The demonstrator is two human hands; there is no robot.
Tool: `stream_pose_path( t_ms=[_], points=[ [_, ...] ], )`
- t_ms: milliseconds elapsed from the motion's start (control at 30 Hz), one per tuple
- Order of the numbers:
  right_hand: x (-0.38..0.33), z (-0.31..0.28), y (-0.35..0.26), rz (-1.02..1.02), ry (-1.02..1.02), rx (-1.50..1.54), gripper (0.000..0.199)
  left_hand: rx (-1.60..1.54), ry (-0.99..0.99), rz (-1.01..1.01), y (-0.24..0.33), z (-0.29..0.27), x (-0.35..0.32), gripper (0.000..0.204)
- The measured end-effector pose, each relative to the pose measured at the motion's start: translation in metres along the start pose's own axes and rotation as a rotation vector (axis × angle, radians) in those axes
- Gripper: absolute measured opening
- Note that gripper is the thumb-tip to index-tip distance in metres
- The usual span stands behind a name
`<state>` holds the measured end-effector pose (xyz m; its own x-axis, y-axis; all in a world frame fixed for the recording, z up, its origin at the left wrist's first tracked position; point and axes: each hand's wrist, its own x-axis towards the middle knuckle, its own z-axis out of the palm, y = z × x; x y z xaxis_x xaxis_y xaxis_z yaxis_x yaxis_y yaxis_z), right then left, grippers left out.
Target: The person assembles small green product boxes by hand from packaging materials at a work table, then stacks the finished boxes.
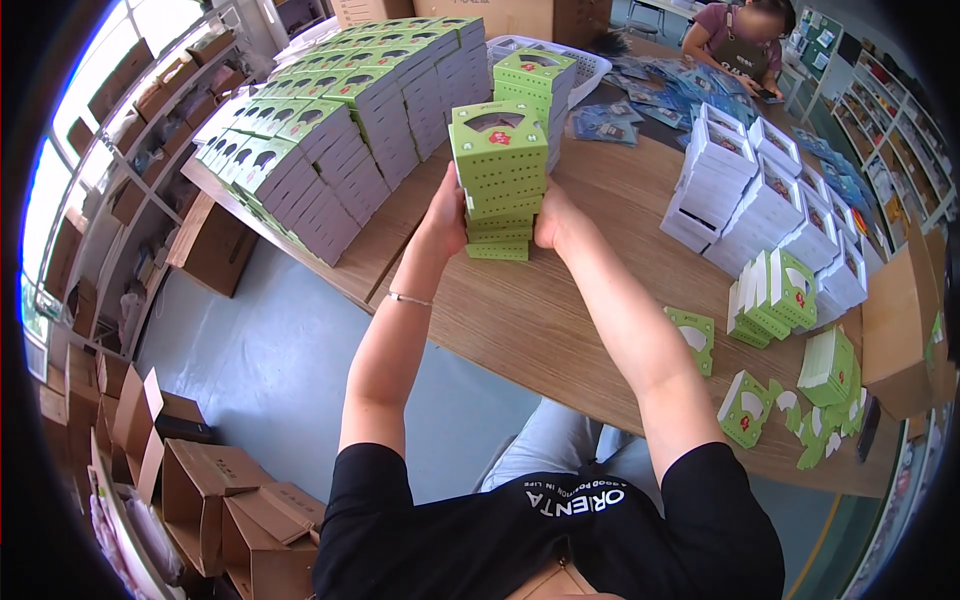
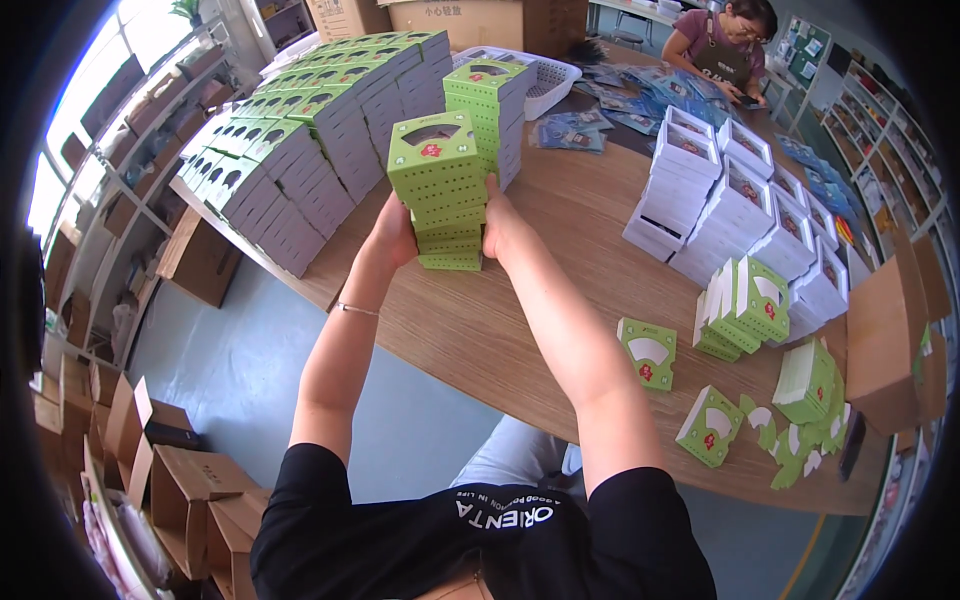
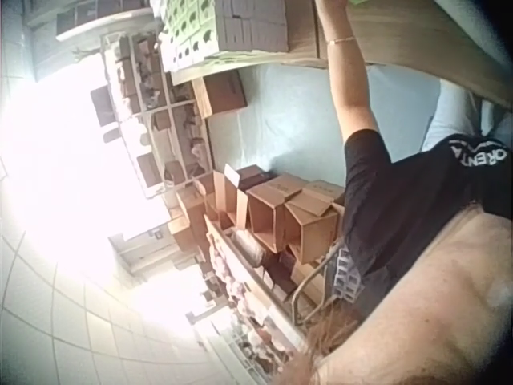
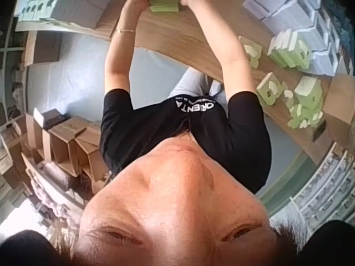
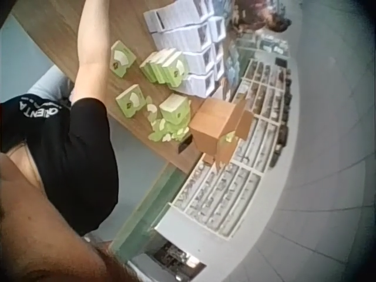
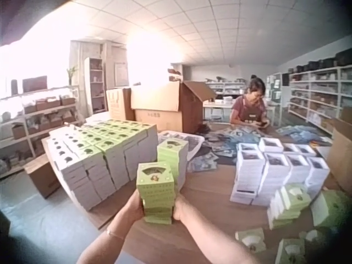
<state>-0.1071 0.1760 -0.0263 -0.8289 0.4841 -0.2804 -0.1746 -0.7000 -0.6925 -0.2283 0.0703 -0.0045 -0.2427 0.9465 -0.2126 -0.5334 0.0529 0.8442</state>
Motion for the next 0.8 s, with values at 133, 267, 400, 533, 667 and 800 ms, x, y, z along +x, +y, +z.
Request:
stream_pose_path(
  t_ms=[133, 267, 400, 533, 667, 800],
  points=[
    [-0.014, 0.011, 0.012, 0.043, -0.010, 0.014, 0.072, 0.115, -0.001, -0.061, 0.012, 0.011, -0.009, 0.053],
    [-0.026, 0.009, 0.015, -0.045, -0.097, -0.036, 0.080, 0.165, -0.036, -0.113, 0.016, 0.010, -0.011, 0.053],
    [-0.026, 0.002, 0.020, -0.068, -0.107, 0.092, 0.082, 0.189, -0.106, -0.101, 0.016, 0.018, -0.010, 0.053],
    [-0.039, 0.012, 0.024, -0.137, -0.069, -0.021, 0.081, 0.264, -0.097, -0.088, 0.014, 0.013, -0.007, 0.054],
    [-0.049, 0.014, 0.024, -0.227, 0.122, -0.137, 0.080, 0.189, -0.108, -0.066, 0.005, 0.004, -0.003, 0.050],
    [-0.030, -0.002, 0.017, -0.336, 0.278, -0.211, 0.081, 0.025, 0.258, 0.246, -0.042, -0.027, -0.008, 0.051]
  ],
)
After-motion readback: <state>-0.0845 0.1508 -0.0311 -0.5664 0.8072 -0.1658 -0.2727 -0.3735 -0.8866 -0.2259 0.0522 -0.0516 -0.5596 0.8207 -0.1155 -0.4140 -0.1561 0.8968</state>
